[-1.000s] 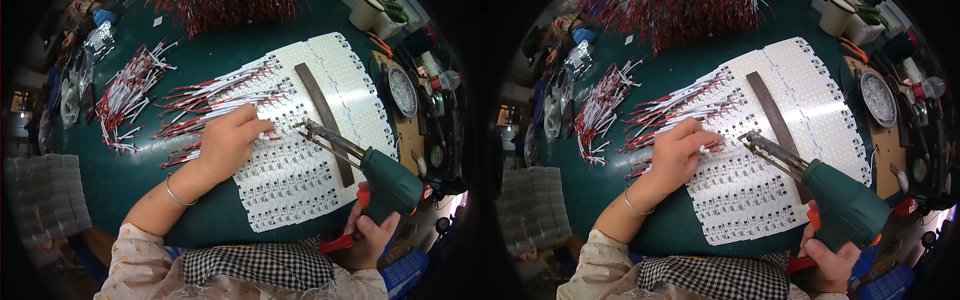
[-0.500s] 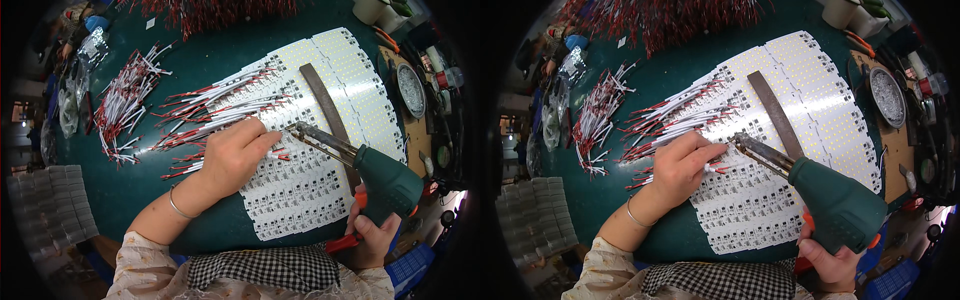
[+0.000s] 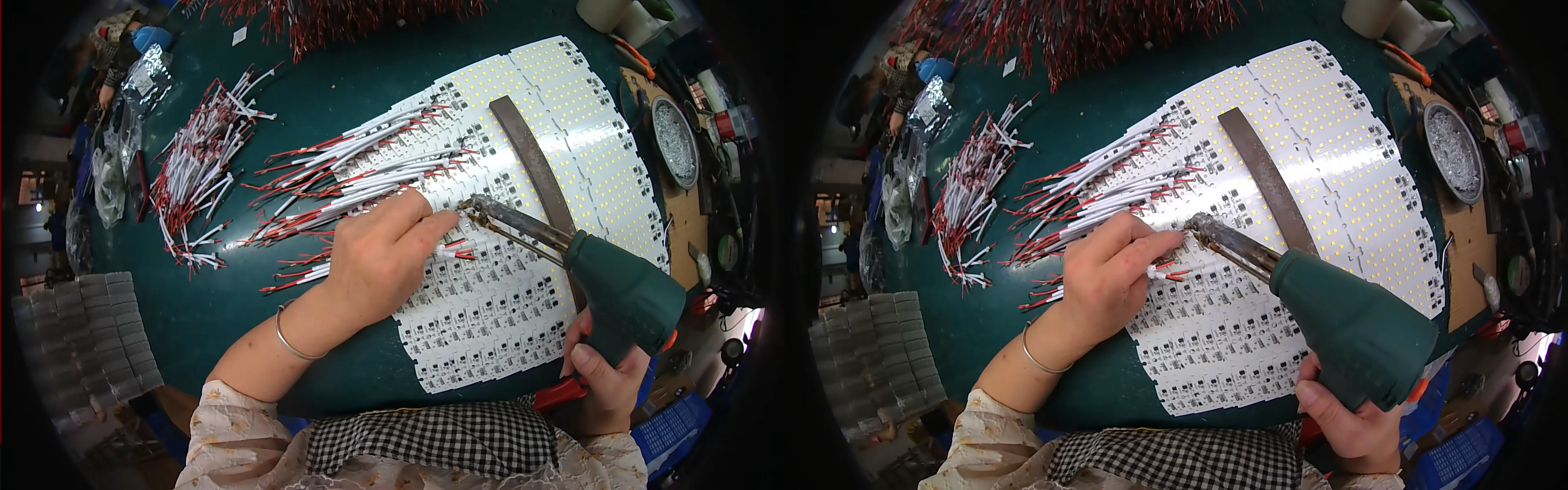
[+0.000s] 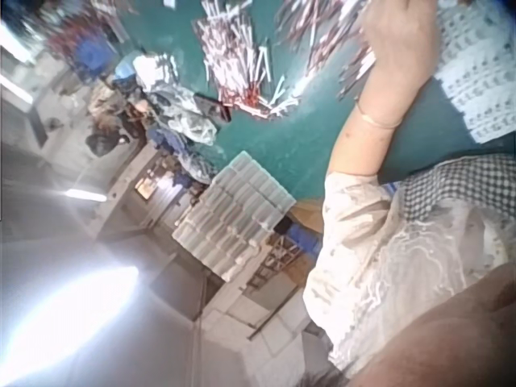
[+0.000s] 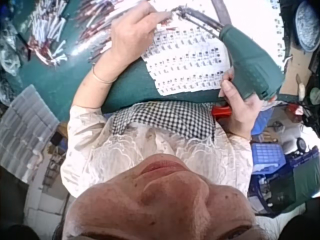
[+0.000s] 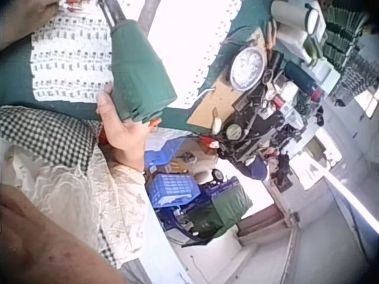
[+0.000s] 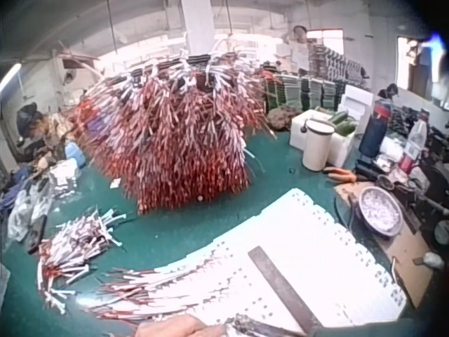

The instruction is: The person solders wires onto circuit boards, picking up and positioning the wire ends by hand and attaching them with a soldering gun.

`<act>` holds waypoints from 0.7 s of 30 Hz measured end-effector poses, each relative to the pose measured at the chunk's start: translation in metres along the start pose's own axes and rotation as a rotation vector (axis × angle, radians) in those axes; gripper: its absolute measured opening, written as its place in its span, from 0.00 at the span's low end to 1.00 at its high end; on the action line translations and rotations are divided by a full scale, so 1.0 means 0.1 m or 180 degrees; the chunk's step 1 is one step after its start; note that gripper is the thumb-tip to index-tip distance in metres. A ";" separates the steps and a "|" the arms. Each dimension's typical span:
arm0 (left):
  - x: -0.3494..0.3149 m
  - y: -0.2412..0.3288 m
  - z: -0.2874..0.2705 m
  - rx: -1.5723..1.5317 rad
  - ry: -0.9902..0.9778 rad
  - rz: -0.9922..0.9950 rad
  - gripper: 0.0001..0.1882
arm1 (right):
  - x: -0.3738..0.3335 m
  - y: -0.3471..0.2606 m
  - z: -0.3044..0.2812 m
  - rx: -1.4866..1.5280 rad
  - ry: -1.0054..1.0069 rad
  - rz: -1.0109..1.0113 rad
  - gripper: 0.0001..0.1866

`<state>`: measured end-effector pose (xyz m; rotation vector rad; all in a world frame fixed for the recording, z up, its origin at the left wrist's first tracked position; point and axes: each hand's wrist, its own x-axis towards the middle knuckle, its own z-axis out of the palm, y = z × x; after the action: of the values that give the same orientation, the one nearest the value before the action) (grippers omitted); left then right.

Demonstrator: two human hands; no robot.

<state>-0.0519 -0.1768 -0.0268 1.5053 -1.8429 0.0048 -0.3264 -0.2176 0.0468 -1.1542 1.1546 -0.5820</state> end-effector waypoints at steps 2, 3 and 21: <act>0.00 0.01 0.00 0.0026 -0.0018 -0.0013 0.22 | 0.00 0.01 0.00 -0.0027 -0.0025 -0.0017 0.29; 0.01 0.01 -0.01 0.0032 -0.0024 -0.0023 0.22 | 0.00 0.02 0.00 -0.0088 -0.0025 -0.0118 0.29; 0.01 -0.08 0.01 -0.0556 -0.0079 -0.0282 0.25 | -0.09 0.01 0.00 0.0354 0.0618 -0.0562 0.42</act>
<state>-0.0453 -0.1808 -0.0306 1.4686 -1.7462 -0.2127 -0.3299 -0.2100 0.0492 -1.1287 1.1750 -0.8993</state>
